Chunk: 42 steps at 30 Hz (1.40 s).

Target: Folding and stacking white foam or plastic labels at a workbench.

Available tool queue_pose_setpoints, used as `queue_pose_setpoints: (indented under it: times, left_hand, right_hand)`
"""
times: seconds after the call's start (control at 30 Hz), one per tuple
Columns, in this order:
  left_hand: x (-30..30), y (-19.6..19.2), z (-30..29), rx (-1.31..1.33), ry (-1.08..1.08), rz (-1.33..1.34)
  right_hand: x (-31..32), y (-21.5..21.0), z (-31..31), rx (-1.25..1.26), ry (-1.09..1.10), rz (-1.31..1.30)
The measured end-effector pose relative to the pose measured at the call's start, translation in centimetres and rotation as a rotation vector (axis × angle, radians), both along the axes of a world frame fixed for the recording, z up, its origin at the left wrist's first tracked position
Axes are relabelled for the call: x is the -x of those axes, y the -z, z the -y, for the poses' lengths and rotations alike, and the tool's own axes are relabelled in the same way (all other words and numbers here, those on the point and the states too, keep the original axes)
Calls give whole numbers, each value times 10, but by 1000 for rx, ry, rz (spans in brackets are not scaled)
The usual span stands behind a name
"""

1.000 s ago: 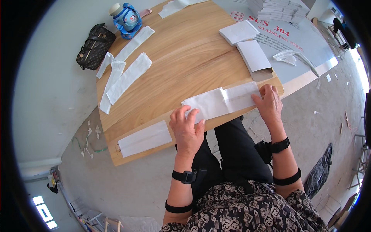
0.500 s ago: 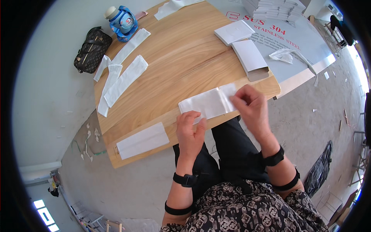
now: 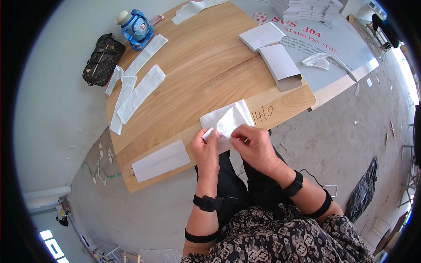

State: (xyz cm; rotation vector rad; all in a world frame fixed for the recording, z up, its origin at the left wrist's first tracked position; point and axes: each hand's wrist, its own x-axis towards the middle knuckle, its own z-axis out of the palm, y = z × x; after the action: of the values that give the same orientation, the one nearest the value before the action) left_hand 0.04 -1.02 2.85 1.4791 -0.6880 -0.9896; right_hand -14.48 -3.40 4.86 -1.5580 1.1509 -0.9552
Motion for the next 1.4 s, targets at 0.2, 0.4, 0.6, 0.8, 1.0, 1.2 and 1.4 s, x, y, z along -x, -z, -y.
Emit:
queue_pose_setpoints:
  times: [0.2, 0.4, 0.6, 0.8, 1.0, 1.2, 1.4]
  left_hand:
    - [-2, 0, 2, 4, -25, 95]
    - [4, -5, 3, 44, 12, 111]
    - [2, -6, 8, 56, 20, 98]
    - [-20, 6, 4, 2, -9, 559]
    - [-31, 5, 9, -120, -9, 858]
    - [-34, 8, 14, -172, 27, 911]
    - [-34, 9, 17, -218, 36, 943]
  right_hand:
    - [23, 14, 28, 17, 199, -220]
    - [19, 18, 42, 178, 146, -499]
    - [13, 30, 50, 153, 150, -574]
    - [14, 32, 47, 174, 182, -457]
    - [17, 38, 47, 125, 209, -407]
    - [17, 36, 48, 84, 197, -422]
    - [19, 38, 48, 85, 207, -351]
